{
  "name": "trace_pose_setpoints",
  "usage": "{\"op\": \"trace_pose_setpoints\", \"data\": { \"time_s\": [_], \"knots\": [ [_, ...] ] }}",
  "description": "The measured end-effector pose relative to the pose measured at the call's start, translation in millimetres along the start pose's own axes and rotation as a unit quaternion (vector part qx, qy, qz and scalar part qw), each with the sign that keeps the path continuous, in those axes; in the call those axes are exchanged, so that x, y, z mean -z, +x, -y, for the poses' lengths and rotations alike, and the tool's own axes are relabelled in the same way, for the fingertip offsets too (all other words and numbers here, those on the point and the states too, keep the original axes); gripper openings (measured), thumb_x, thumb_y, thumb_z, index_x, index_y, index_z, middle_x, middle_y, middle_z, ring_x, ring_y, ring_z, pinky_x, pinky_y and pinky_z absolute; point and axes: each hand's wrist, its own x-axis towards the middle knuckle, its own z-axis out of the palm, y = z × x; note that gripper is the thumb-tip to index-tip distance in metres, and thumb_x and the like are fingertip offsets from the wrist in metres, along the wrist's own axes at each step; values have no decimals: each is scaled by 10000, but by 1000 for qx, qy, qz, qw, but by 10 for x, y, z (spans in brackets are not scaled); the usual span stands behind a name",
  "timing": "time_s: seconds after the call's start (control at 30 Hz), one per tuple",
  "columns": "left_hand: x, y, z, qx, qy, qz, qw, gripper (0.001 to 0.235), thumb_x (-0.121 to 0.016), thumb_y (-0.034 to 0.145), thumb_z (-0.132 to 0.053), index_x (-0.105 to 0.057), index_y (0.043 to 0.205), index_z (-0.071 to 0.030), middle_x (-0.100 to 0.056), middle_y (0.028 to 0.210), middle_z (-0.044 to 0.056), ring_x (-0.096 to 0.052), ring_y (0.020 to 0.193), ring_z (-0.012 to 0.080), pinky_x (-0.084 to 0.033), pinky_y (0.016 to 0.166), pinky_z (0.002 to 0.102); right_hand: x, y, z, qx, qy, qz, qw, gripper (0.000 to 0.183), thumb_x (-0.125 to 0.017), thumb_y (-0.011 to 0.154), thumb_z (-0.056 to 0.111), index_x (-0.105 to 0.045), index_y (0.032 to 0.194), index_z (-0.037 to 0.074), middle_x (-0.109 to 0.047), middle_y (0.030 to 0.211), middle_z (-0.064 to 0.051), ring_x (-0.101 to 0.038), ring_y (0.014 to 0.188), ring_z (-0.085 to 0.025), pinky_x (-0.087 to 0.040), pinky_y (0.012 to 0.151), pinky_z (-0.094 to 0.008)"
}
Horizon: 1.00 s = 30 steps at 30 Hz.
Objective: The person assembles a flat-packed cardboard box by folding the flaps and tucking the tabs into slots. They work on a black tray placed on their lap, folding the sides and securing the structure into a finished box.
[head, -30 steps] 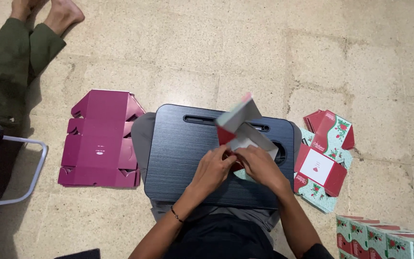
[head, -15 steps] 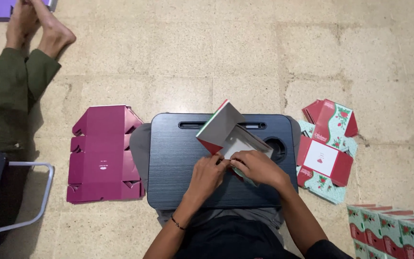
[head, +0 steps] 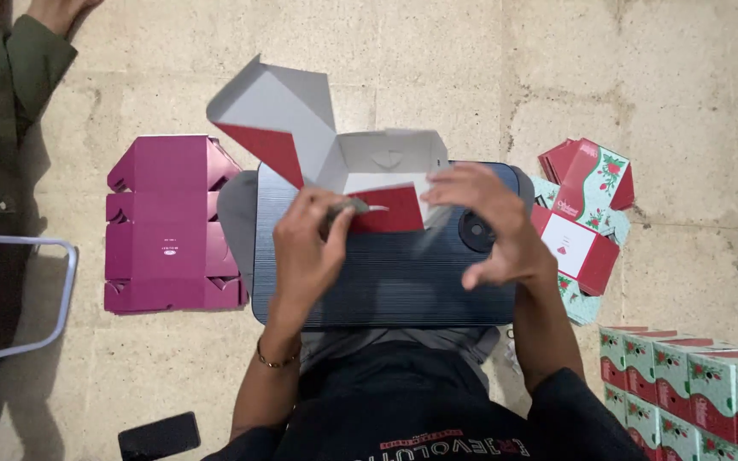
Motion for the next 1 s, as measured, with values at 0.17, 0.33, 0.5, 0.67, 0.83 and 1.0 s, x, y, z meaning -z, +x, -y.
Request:
{"op": "trace_pose_setpoints", "data": {
  "time_s": [0.17,0.33,0.5,0.67,0.83,1.0],
  "knots": [
    [140,173,-134,36,-57,11,998,66,-730,947,-55,-771,985,-19,-672,874,96,-613,605,199,-512,542,336,-5,200,-33,2,-95,-87,992,166,-778,927,87,-735,1082,51,-726,992,-44,-721,971,-313,-544,961,-456],
    [137,181,-255,18,-66,67,995,154,-649,955,17,-781,1028,-17,-666,859,123,-650,643,257,-528,540,360,-202,156,-180,-14,-169,-163,972,177,-807,927,47,-785,1098,90,-591,883,1,-607,811,-222,-473,856,-377],
    [79,158,-238,-8,-57,88,995,165,-672,941,26,-783,1040,-45,-661,850,108,-666,672,284,-551,588,367,-369,128,-219,21,-220,-146,964,183,-828,914,84,-802,1086,139,-521,922,13,-571,872,-202,-437,887,-381],
    [-72,92,-152,-9,-36,82,996,184,-676,936,25,-780,1056,-68,-666,860,97,-693,741,290,-588,656,387,-419,204,-150,-15,-228,11,973,239,-612,1059,280,-715,1267,222,-581,1235,-74,-593,1161,-248,-422,1007,-432],
    [-399,-218,215,-83,76,41,993,248,-695,928,-23,-737,1129,-163,-631,930,54,-666,822,258,-560,725,381,-858,-293,-596,-2,-243,16,970,394,-700,985,199,-659,1366,108,-663,924,-47,-645,894,-220,-453,934,-404],
    [-716,-567,762,-195,147,14,970,360,-681,934,-103,-688,1275,-217,-625,1192,109,-633,950,269,-523,821,414,-1347,-656,-548,-46,-275,-62,958,421,-769,916,158,-670,1320,97,-748,1064,-45,-691,847,-210,-493,854,-392]
  ]
}}
